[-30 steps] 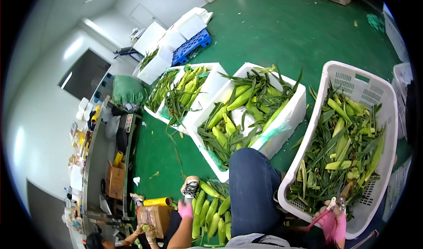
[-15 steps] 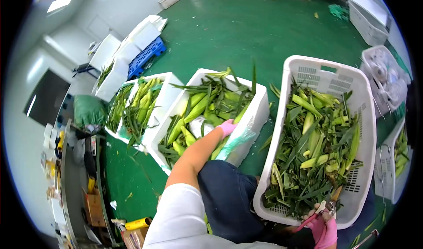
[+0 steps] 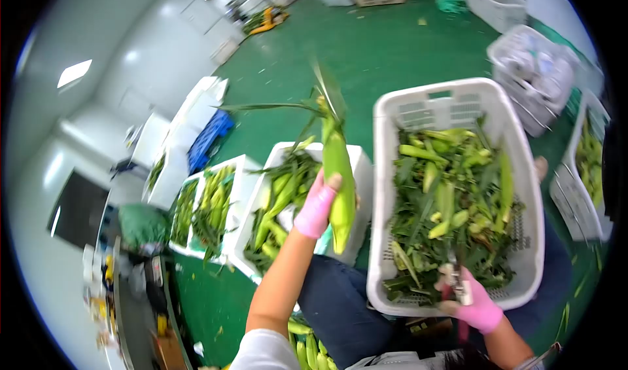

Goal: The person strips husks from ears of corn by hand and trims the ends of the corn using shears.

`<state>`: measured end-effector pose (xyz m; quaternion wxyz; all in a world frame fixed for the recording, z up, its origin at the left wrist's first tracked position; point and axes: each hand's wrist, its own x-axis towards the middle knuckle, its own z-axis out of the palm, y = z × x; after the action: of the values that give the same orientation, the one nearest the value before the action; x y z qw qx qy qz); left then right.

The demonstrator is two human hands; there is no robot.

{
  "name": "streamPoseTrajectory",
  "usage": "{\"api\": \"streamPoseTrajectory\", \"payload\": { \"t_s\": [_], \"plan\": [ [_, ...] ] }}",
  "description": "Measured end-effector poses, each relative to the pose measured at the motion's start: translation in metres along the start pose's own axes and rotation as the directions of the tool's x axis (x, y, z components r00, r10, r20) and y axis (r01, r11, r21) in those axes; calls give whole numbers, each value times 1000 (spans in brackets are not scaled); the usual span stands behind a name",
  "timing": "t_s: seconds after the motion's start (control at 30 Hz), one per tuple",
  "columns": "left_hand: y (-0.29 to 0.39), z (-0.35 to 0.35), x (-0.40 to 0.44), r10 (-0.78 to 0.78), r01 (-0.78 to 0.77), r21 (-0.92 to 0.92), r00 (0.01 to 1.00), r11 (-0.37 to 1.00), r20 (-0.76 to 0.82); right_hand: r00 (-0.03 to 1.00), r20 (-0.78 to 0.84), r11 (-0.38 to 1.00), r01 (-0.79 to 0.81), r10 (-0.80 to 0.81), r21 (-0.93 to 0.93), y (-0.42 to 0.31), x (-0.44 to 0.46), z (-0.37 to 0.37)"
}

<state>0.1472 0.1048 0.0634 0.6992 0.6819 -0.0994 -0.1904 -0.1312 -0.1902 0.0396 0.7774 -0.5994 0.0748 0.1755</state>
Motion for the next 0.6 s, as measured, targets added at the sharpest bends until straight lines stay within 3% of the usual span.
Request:
{"api": "streamPoseTrajectory", "payload": {
  "t_s": [0.07, 0.1, 0.13, 0.2, 0.23, 0.33, 0.43, 0.5, 0.53, 0.6],
  "plan": [
    [-5, 66, -14, 178, -199, 367, 980, 909, 90, 984, 9, 934, 174, -181, -312, 9, 8, 1],
    [2, 96, -29, 88, -147, 449, 985, 881, 150, 957, -1, 844, 254, -289, -473, 16, 9, 0],
    [8, 126, -44, -3, -111, 532, 978, 839, 209, 956, -51, 843, 230, -290, -486, 10, 6, 0],
    [-13, 149, -57, 66, -313, 736, 936, 601, 345, 969, -144, 889, 116, -198, -444, -10, -1, -10],
    [-17, 158, -63, 82, -396, 776, 908, 490, 412, 961, -204, 926, 105, -189, -363, -7, -4, -18],
    [-17, 172, -78, 50, -349, 790, 925, 503, 377, 945, -256, 840, 32, -201, -542, -12, -19, -49],
    [-15, 169, -83, 88, -391, 788, 912, 475, 400, 961, -178, 709, 26, -212, -705, -6, -28, -68],
    [-7, 166, -85, 22, -439, 792, 880, 424, 475, 944, -124, 791, 179, -306, -585, 6, -21, -68],
    [-11, 165, -85, 81, -526, 730, 831, 436, 550, 929, -107, 818, 252, -354, -516, 10, -20, -68],
    [-3, 168, -90, -20, -500, 761, 830, 413, 557, 978, 14, 792, 177, -208, -584, -19, -19, -75]
  ]
}}
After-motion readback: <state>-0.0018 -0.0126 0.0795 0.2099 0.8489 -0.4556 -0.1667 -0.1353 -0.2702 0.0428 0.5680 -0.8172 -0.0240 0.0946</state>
